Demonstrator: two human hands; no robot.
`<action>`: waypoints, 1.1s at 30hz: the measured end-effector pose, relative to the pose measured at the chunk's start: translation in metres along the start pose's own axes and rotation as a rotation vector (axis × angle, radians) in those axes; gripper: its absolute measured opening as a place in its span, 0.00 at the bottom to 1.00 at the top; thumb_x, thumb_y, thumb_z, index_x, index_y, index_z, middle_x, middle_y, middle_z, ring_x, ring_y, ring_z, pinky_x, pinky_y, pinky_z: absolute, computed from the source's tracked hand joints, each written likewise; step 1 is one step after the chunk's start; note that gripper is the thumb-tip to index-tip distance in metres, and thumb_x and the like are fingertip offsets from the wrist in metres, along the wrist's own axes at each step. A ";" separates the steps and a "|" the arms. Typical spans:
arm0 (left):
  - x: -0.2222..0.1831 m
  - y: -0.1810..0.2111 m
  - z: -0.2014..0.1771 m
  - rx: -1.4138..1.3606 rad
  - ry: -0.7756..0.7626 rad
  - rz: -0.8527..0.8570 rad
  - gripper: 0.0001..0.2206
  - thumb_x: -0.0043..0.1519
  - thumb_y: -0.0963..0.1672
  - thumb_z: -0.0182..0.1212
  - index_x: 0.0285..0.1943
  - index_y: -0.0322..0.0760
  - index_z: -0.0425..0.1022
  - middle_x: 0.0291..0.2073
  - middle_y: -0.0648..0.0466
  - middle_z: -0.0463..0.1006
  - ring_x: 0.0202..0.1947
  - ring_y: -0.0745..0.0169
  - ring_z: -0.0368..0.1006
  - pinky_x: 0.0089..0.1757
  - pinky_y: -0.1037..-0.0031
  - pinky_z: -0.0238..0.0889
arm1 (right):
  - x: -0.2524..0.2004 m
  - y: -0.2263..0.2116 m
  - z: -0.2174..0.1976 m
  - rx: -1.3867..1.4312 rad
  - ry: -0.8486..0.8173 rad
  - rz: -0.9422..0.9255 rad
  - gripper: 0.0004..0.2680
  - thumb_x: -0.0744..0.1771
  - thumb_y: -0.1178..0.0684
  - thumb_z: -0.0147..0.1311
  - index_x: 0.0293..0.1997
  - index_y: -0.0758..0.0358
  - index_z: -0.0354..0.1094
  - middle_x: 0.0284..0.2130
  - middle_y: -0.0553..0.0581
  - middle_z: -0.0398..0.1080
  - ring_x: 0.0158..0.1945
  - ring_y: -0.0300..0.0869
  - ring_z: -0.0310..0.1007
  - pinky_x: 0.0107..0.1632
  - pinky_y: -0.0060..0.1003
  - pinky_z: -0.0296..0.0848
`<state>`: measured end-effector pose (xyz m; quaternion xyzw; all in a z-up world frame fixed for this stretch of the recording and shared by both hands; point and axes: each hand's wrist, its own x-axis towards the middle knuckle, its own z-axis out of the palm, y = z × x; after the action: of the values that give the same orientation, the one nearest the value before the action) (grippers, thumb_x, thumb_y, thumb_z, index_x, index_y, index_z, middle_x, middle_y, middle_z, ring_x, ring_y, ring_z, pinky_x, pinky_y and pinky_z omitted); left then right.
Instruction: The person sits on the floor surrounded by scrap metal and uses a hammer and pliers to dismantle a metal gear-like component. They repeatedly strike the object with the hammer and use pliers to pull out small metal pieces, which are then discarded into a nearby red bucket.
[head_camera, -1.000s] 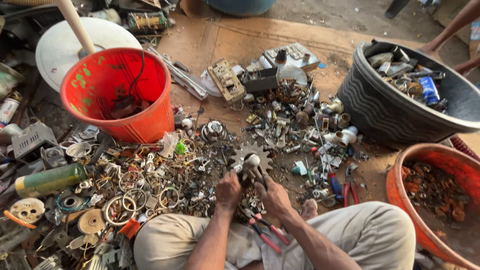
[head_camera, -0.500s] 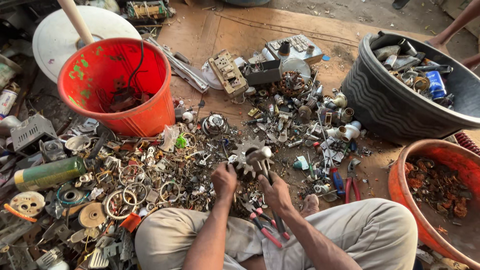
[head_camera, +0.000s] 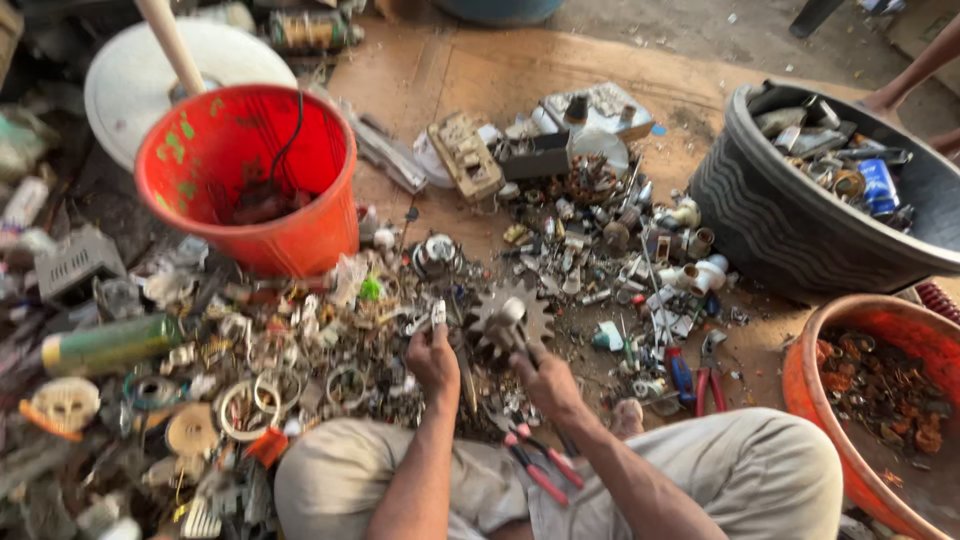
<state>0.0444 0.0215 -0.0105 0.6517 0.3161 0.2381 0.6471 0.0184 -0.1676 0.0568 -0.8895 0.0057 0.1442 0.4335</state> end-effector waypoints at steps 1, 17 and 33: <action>-0.004 -0.003 -0.004 -0.081 -0.022 -0.057 0.10 0.61 0.42 0.59 0.39 0.24 0.81 0.26 0.46 0.82 0.25 0.59 0.74 0.32 0.69 0.68 | -0.003 0.003 -0.002 0.130 -0.048 0.046 0.12 0.69 0.43 0.49 0.47 0.60 0.70 0.24 0.55 0.71 0.26 0.40 0.70 0.29 0.41 0.71; -0.005 0.003 -0.001 -0.338 -0.515 -0.380 0.16 0.66 0.52 0.61 0.43 0.35 0.75 0.29 0.46 0.78 0.23 0.59 0.74 0.23 0.70 0.68 | -0.007 0.041 -0.009 0.488 -0.049 0.421 0.13 0.71 0.42 0.47 0.41 0.64 0.63 0.22 0.52 0.66 0.17 0.36 0.66 0.19 0.33 0.70; -0.026 -0.018 0.024 0.454 -0.490 0.422 0.09 0.65 0.46 0.61 0.43 0.36 0.82 0.38 0.50 0.81 0.36 0.55 0.79 0.37 0.66 0.73 | -0.023 0.034 -0.012 0.050 0.300 -0.048 0.13 0.68 0.48 0.55 0.53 0.68 0.70 0.31 0.55 0.70 0.27 0.41 0.74 0.27 0.35 0.74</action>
<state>0.0415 -0.0144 -0.0267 0.8664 0.0560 0.1274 0.4795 -0.0054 -0.2004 0.0435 -0.8898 0.0529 -0.0010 0.4532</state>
